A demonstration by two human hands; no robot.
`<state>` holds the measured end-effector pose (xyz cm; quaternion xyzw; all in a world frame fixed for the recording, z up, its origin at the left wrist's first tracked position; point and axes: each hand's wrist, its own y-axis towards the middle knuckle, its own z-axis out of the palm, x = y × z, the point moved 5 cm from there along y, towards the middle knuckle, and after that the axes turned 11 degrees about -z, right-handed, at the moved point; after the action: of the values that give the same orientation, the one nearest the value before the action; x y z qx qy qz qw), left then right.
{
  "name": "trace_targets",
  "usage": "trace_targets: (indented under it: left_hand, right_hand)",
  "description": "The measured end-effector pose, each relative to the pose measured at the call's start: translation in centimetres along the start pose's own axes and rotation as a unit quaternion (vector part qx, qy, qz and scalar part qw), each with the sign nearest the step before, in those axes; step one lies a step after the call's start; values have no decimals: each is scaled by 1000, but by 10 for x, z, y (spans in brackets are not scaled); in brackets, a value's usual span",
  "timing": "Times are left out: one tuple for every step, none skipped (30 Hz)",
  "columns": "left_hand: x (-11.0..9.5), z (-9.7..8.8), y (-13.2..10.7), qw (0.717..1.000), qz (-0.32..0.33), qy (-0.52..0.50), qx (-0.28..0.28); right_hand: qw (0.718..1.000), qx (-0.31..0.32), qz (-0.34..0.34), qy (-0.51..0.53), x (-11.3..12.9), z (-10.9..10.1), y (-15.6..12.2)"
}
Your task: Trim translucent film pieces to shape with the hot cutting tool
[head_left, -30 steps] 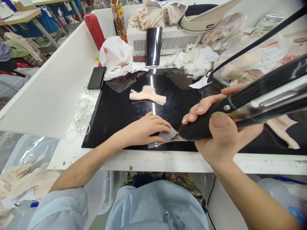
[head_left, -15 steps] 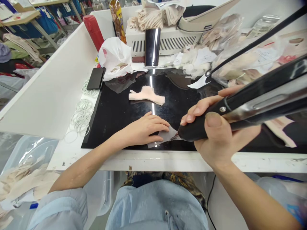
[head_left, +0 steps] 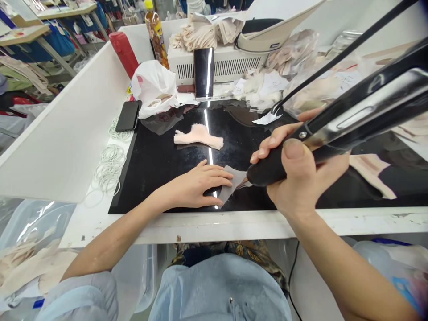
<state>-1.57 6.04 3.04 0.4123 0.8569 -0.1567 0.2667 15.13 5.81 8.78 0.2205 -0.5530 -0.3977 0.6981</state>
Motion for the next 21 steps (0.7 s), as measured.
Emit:
trace_targets:
  left_hand:
    - [0,0,0,1000,-3,0,4]
    - [0,-1,-1,1000,-4,1,7]
    - [0,-1,-1,1000,-5,1,9]
    - [0,-2,-1,1000,-5,0,10]
    - [0,-2,-1,1000,-5,-1,10]
    - [0,-2,-1,1000,-4,-3,10]
    - [0,-3,-1,1000,-4,-5,9]
    - [0,-3,-2,1000,-4,-6,10]
    - [0,-3,-2,1000,-4,-6,10]
    - [0,-3,-2,1000,-4,-5,12]
    - [0,-3,-2,1000,-5,-3,15]
    - [0,-2,-2,1000,-6,1,18]
    - [0,-2,-2,1000,-8,5,20]
    - [0,-1,-2,1000,-9,10,23]
    - [1,-1,-2,1000,-10,15,24]
    - [1,0,-2,1000,-10,18,24]
    - [2,0,-2,1000,-8,20,22]
    - [3,0,-2,1000,-5,21,19]
    - [3,1,-2,1000,-1,20,17]
    - [4,1,-2,1000,2,20,14]
    - [4,1,-2,1000,5,19,12]
  right_hand:
    - [1000,-4,7,11,1,2,-1]
    - [1000,-6,14,20,2,3,-3]
    - [999,-7,20,25,2,5,-4]
    - [999,-6,26,28,2,6,-5]
    - [999,-6,32,25,1,7,-6]
    - [999,-7,38,20,1,7,-7]
    - [999,-7,43,14,0,7,-8]
    - [999,-8,46,9,0,7,-8]
    - [999,-8,47,6,0,7,-9]
    - [999,-8,50,6,0,8,-10]
    - [999,-9,53,8,0,8,-10]
    - [998,-11,54,10,0,8,-11]
    - [998,-13,56,11,1,8,-11]
    - [998,-15,57,12,1,8,-11]
    - [998,-14,57,14,2,9,-11]
    - [998,-13,53,19,3,9,-11]
    - [998,-8,49,24,4,10,-12]
    - [999,-1,44,28,5,12,-12]
    - [999,3,38,29,6,13,-13]
    - [999,7,34,26,6,14,-14]
    - [999,6,33,20,7,15,-15]
